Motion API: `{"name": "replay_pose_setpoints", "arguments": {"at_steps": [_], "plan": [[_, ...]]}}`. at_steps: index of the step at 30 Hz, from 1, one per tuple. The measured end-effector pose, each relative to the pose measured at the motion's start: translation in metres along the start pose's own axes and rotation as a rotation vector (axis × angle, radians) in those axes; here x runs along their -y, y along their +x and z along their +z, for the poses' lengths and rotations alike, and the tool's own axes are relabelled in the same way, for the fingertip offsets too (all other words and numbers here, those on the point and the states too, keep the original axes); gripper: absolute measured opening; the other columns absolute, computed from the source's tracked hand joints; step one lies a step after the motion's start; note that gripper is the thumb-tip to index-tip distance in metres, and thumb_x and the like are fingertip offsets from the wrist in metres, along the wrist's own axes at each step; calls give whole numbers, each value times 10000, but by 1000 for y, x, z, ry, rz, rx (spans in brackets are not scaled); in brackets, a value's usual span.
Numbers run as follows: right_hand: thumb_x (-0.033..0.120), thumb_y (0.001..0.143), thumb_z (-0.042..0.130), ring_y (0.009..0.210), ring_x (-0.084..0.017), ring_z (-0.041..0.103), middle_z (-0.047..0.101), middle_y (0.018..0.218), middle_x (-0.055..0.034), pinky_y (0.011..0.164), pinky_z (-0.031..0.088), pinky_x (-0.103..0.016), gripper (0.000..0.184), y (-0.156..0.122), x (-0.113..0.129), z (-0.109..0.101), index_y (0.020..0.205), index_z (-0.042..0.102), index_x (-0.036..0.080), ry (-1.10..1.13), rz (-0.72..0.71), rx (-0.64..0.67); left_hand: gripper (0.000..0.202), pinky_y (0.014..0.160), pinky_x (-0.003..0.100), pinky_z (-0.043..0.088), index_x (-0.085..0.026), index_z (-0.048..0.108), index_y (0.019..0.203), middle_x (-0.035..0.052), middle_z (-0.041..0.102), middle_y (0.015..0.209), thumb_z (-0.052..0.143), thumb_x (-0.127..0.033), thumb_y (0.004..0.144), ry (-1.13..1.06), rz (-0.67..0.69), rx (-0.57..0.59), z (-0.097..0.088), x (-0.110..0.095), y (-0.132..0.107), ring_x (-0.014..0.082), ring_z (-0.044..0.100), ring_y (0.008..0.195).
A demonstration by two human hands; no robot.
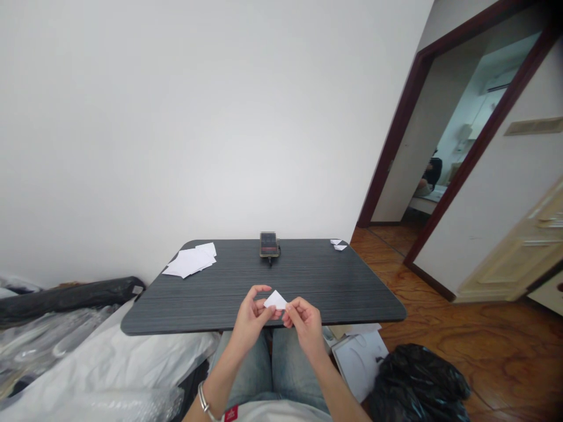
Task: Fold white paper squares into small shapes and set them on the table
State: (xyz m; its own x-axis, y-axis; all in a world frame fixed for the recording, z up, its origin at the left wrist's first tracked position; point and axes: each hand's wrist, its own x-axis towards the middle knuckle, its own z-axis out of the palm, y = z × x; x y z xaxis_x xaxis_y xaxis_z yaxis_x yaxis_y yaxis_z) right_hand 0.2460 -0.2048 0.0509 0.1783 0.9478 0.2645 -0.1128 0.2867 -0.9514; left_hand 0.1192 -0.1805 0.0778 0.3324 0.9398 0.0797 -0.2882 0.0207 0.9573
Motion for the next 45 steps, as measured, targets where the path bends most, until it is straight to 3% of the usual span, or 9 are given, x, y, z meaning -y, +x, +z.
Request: {"name": "replay_pose_setpoints", "arguments": {"at_steps": [12,19,26,35,45], "plan": [[358,733,568,433,-93,497,560,495,9,441,406,-195,251,1,-1,-3,590,532,155,-29,-2,-8,464,689,304,463,-156,436,1045,46,656,713,650,-265,649,-8,-35,80,-4,-9,-4,156,611,657],[320,728,579,463,-110,529,591,523,-1,466,432,-207,201,-2,0,2,617,547,156,-87,-23,17,369,536,209,428,-142,452,944,-21,584,612,652,-232,647,86,50,18,-2,5,2,89,529,515],[324,727,585,480,-119,551,619,558,-22,481,449,-219,194,0,1,-1,640,555,153,-92,-10,60,350,533,205,417,-146,455,908,-29,573,605,657,-214,630,105,64,3,1,4,2,90,522,519],[381,720,578,468,-117,559,612,540,-20,468,456,-220,255,3,-3,-4,637,563,141,-90,46,107,475,518,206,418,-113,437,1006,-24,602,554,679,-197,607,157,5,9,-7,5,3,102,549,492],[394,733,569,460,-103,550,607,535,-12,462,449,-203,271,7,-10,-10,653,564,135,-36,77,156,695,663,275,447,-80,291,1195,59,666,691,676,-219,634,56,-97,139,-20,-3,3,143,612,633]]}}
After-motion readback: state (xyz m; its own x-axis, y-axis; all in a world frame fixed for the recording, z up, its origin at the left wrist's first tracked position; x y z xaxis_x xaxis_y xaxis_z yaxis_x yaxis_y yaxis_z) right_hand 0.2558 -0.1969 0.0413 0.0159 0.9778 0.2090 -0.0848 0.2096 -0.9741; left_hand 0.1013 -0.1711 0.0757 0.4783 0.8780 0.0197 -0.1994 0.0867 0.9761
